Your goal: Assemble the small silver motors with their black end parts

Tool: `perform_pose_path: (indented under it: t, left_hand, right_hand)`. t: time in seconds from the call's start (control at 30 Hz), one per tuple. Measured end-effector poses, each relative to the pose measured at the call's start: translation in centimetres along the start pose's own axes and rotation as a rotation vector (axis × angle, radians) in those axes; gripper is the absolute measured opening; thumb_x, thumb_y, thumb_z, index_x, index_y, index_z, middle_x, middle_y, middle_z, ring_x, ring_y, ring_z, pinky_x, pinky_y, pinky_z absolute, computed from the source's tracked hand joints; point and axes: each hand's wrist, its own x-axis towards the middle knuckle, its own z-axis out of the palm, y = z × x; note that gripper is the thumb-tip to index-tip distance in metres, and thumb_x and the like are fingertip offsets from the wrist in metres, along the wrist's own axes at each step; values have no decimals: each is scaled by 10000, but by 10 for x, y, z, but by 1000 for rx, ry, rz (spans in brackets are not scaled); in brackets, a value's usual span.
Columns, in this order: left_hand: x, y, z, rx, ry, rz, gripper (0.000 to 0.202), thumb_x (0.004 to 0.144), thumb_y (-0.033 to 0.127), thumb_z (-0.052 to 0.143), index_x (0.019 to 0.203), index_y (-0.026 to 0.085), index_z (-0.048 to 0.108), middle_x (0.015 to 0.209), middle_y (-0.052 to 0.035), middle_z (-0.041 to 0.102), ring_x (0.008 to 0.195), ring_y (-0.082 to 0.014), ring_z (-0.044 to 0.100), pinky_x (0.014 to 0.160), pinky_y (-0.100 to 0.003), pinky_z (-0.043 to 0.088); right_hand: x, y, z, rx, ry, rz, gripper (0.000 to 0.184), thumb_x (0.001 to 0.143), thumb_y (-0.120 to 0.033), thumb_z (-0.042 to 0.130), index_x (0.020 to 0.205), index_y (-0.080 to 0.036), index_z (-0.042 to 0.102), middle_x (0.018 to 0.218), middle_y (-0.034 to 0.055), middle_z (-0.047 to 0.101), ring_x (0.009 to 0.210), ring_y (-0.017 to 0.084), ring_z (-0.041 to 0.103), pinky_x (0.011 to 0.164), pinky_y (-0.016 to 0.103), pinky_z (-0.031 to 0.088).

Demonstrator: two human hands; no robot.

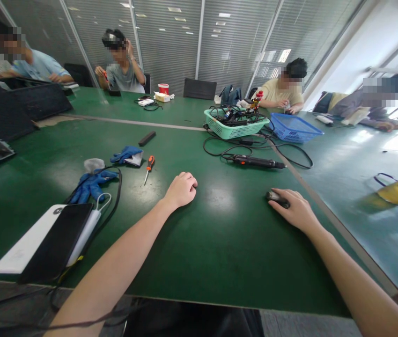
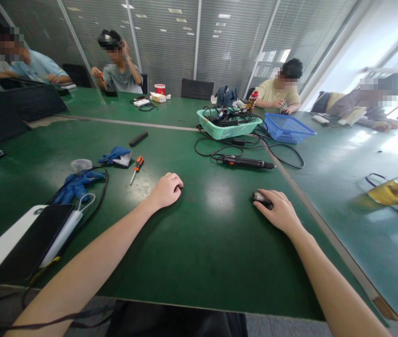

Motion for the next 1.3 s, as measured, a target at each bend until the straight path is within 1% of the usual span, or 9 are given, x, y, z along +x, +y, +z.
perform_pose_path:
  t: [0.1, 0.37, 0.5, 0.63, 0.77, 0.9, 1.03, 1.2, 1.3]
  left_hand:
    - [0, 1, -1, -1, 9, 5, 210, 812, 87, 531, 869, 203, 697, 990, -65, 674, 1012, -237, 579, 900, -412, 511]
    - [1, 2, -2, -28, 9, 30, 231, 817, 78, 516, 916, 206, 681, 1008, -60, 670, 1016, -228, 576, 928, -399, 504]
    - [2, 4, -4, -58, 1, 63, 262, 793, 66, 510, 951, 205, 666, 1015, -63, 667, 1025, -230, 577, 940, -397, 504]
    - [2, 9, -11, -89, -33, 102, 263, 759, 82, 529, 961, 205, 646, 1002, -68, 666, 1012, -235, 579, 925, -392, 504]
    - [3, 18, -18, -96, -85, 164, 215, 785, 149, 559, 982, 201, 627, 984, -72, 654, 983, -239, 575, 899, -393, 500]
    - [3, 22, -20, -72, -112, 197, 186, 812, 198, 577, 995, 200, 613, 985, -73, 645, 969, -244, 573, 882, -400, 494]
    - [3, 23, -18, -60, -117, 208, 204, 837, 279, 625, 1024, 200, 600, 1000, -69, 644, 972, -242, 567, 891, -401, 487]
    - [4, 23, -14, -57, -113, 204, 215, 860, 336, 652, 1021, 205, 599, 1005, -65, 645, 978, -238, 568, 893, -399, 486]
    - [4, 23, -12, -59, -113, 201, 205, 869, 339, 650, 1018, 206, 604, 1005, -64, 648, 983, -239, 573, 893, -400, 489]
  right_hand:
    - [15, -38, 7, 64, -27, -79, 444, 928, -505, 569, 1293, -265, 649, 1195, 105, 698, 1110, 328, 629, 987, 502, 506]
    - [55, -176, 40, 223, -15, -289, 353, 942, -378, 592, 1281, -288, 632, 1120, 98, 683, 1063, 335, 599, 964, 521, 509]
    - [67, -215, 55, 256, 5, -320, 325, 937, -348, 594, 1257, -296, 627, 1077, 96, 672, 1025, 328, 591, 918, 518, 516]
    - [69, -223, 57, 281, -22, -290, 390, 918, -375, 613, 1294, -271, 604, 1124, 112, 660, 1057, 336, 587, 944, 518, 508]
    - [64, -210, 47, 408, 13, -255, 451, 908, -400, 631, 1342, -301, 560, 1182, 102, 659, 1109, 332, 595, 973, 514, 509]
    - [61, -185, 43, 500, 53, -148, 215, 938, -366, 579, 1099, -236, 638, 1048, 75, 689, 959, 256, 653, 858, 405, 530]
    - [63, -171, 46, 555, 106, -37, 137, 938, -331, 562, 915, -214, 629, 895, 44, 670, 762, 188, 634, 704, 320, 499]
    - [60, -178, 43, 537, 56, -150, 162, 940, -279, 550, 794, -217, 579, 792, 24, 604, 726, 175, 566, 673, 303, 444]
    - [57, -182, 35, 539, -22, -272, 33, 881, -221, 592, 850, -215, 586, 832, 27, 589, 764, 180, 552, 711, 310, 445]
